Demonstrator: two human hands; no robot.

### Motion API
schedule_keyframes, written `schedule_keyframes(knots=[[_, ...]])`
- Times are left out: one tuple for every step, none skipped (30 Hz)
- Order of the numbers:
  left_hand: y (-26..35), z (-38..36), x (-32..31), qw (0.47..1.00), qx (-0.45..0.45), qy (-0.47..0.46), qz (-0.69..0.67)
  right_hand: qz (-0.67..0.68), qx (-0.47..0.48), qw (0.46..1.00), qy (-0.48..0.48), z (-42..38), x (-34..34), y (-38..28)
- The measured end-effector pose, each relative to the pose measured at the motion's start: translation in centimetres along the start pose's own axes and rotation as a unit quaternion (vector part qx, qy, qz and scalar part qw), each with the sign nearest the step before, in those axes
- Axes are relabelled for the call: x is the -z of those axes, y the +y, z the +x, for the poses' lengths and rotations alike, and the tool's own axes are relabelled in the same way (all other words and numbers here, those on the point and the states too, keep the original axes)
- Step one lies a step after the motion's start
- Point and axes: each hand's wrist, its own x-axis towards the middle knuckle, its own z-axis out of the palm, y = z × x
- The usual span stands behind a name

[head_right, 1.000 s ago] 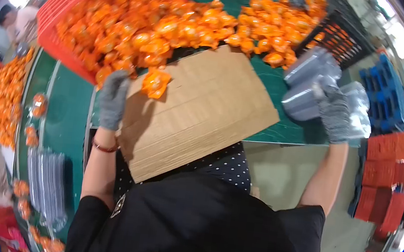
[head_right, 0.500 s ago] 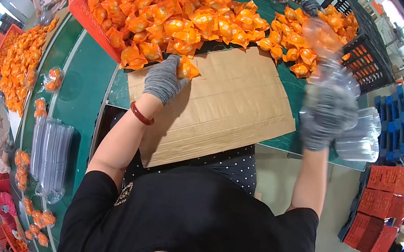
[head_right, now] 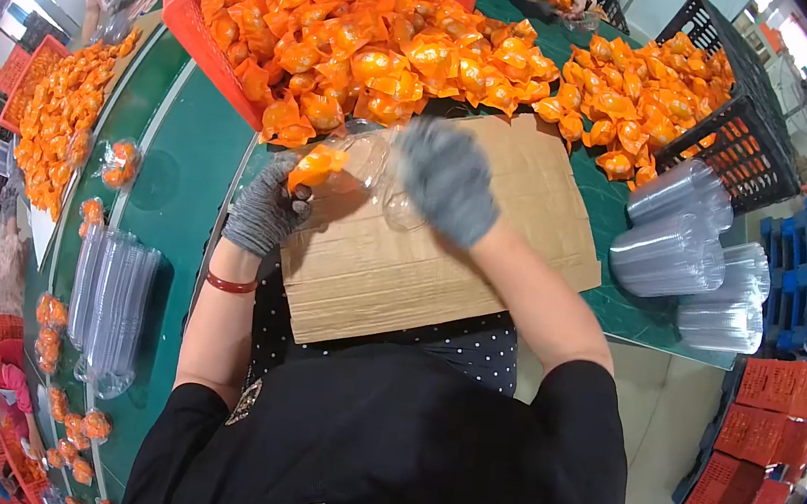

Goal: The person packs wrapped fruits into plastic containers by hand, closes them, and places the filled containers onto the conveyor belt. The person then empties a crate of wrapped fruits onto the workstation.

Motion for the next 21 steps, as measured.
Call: schedule_keyframes(knots=[[-0.4, 0.5, 1.5, 1.000, 0.014, -0.016, -0.020, 0.003, -0.070, 0.997, 0.020, 2.3, 0.0, 1.3], [-0.6, 1.6, 3.0, 0.999, 0.015, -0.045, -0.013, -0.037, -0.077, 0.995, 0.058, 4.4, -1.4, 4.3], [-0.8, 1.2, 2.3, 0.998, -0.026, -0.031, 0.056, -0.076, -0.082, 0.989, 0.097, 6.2, -2.7, 7.5], [-1.2, 0.6, 0.8, 0.990, -0.068, -0.015, 0.126, -0.121, -0.078, 0.987, 0.073, 7.7, -2.7, 9.2], [-1.2, -0.1, -0.7, 0.975, -0.109, 0.001, 0.195, -0.165, -0.074, 0.982, 0.049, 8.9, -2.6, 10.1], [-1.1, -1.1, -1.5, 0.959, -0.133, -0.091, 0.233, -0.161, -0.094, 0.982, 0.022, 9.8, -2.9, 10.8], [-1.3, -1.4, -1.7, 0.908, -0.188, -0.110, 0.358, -0.158, -0.115, 0.981, -0.005, 10.5, -3.0, 10.9], [-1.5, -1.5, -1.8, 0.837, -0.238, -0.129, 0.475, -0.154, -0.137, 0.978, -0.032, 10.8, -3.1, 11.0], [-1.8, -1.6, -2.0, 0.750, -0.282, -0.146, 0.581, -0.138, -0.148, 0.978, -0.045, 11.0, -3.1, 11.2], [-2.6, -1.4, -2.1, 0.722, -0.308, -0.131, 0.606, -0.122, -0.158, 0.978, -0.058, 11.3, -2.4, 10.8], [-3.7, -0.9, -2.0, 0.693, -0.333, -0.116, 0.629, -0.107, -0.168, 0.977, -0.072, 11.4, -1.9, 10.7], [-4.9, -0.3, -2.0, 0.661, -0.357, -0.102, 0.651, -0.116, -0.171, 0.975, -0.079, 11.4, -1.6, 10.7], [-5.7, -0.3, -2.7, 0.628, -0.382, -0.089, 0.672, -0.123, -0.152, 0.979, -0.064, 11.0, -1.8, 10.9], [-6.4, -0.2, -3.5, 0.639, -0.397, -0.062, 0.656, -0.132, -0.135, 0.981, -0.047, 10.7, -2.3, 11.1], [-6.6, 0.0, -4.1, 0.638, -0.387, -0.056, 0.663, -0.142, -0.118, 0.982, -0.030, 10.3, -2.9, 11.4], [-6.7, 0.2, -4.6, 0.637, -0.378, -0.050, 0.670, -0.191, -0.067, 0.979, 0.021, 9.8, -3.4, 11.3], [-6.8, 0.5, -5.1, 0.636, -0.368, -0.043, 0.677, -0.161, -0.114, 0.980, 0.003, 9.7, -3.3, 11.6], [-7.1, 0.9, -5.2, 0.631, -0.383, -0.032, 0.674, -0.129, -0.158, 0.979, -0.013, 9.9, -3.2, 11.8], [-6.7, 0.9, -5.8, 0.640, -0.355, -0.030, 0.681, -0.096, -0.200, 0.975, -0.030, 10.1, -2.9, 11.7], [-6.1, 0.8, -6.4, 0.647, -0.327, -0.028, 0.688, -0.115, -0.146, 0.982, 0.030, 10.0, -2.7, 12.3], [-5.6, 0.8, -6.7, 0.655, -0.298, -0.025, 0.694, -0.133, -0.091, 0.983, 0.088, 9.6, -2.7, 13.4]])
